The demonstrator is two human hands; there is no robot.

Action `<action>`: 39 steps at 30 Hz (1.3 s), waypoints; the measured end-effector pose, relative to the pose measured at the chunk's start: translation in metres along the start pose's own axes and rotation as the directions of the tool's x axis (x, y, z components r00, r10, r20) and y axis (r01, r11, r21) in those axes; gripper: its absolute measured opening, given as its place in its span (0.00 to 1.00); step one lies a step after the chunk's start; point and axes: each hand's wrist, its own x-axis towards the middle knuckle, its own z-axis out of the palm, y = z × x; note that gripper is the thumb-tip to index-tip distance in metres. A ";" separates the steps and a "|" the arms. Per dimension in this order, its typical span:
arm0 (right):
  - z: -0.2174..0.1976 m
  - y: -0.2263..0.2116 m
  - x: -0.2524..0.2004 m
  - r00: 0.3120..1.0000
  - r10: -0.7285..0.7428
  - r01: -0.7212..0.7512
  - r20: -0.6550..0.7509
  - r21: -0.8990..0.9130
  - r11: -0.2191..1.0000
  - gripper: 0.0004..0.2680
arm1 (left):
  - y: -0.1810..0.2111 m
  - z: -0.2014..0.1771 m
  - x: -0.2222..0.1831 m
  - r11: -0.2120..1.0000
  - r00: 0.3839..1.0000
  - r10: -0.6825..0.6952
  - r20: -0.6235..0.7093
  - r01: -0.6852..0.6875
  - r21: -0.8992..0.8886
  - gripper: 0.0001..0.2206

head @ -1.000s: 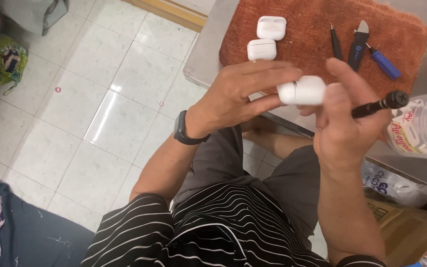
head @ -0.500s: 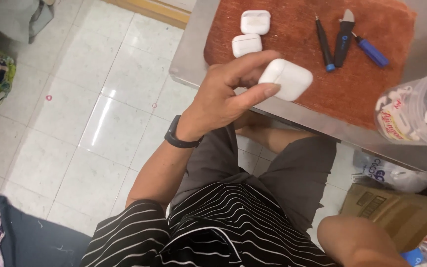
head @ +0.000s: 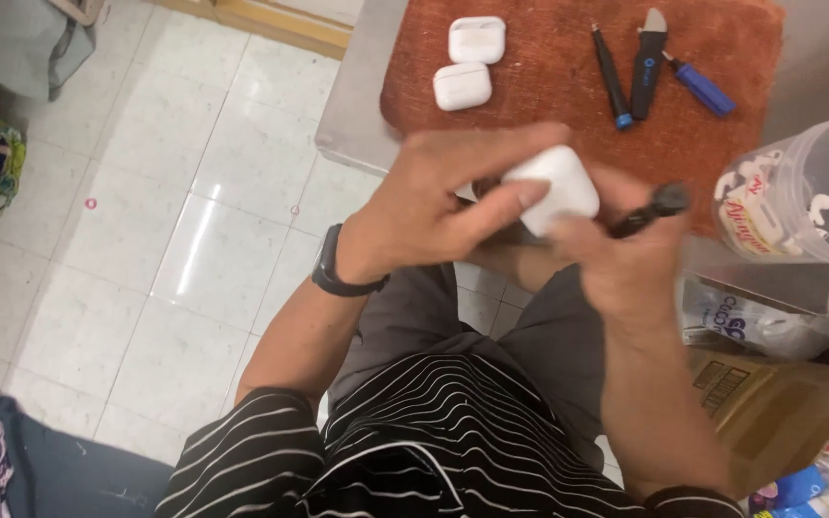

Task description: The person is disassembling an AirPods charging case using a screwdriver and a prying tool to remove internal components.

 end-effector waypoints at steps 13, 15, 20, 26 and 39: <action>-0.019 0.055 0.022 0.964 -0.040 -0.019 0.262 0.218 0.976 0.10 | -0.016 0.001 0.010 0.986 0.992 -0.006 0.129 0.027 -0.163 0.14; -0.024 0.060 0.025 0.957 -0.039 -0.031 0.286 0.235 0.972 0.09 | -0.013 -0.002 0.014 0.980 0.991 0.017 0.130 0.009 -0.200 0.14; -0.032 0.050 0.027 0.986 0.090 -0.076 0.138 -0.101 0.992 0.16 | -0.016 -0.002 0.019 0.946 0.992 0.032 0.126 0.010 -0.324 0.10; -0.023 0.027 0.033 0.972 -0.050 0.073 0.229 -0.092 0.993 0.13 | -0.029 0.008 0.016 0.851 0.985 -0.123 0.121 0.167 -0.498 0.10; -0.013 0.005 0.039 0.969 -0.068 0.131 0.236 -0.261 0.957 0.14 | -0.040 0.025 0.013 0.645 0.931 -0.352 0.099 0.317 -0.695 0.09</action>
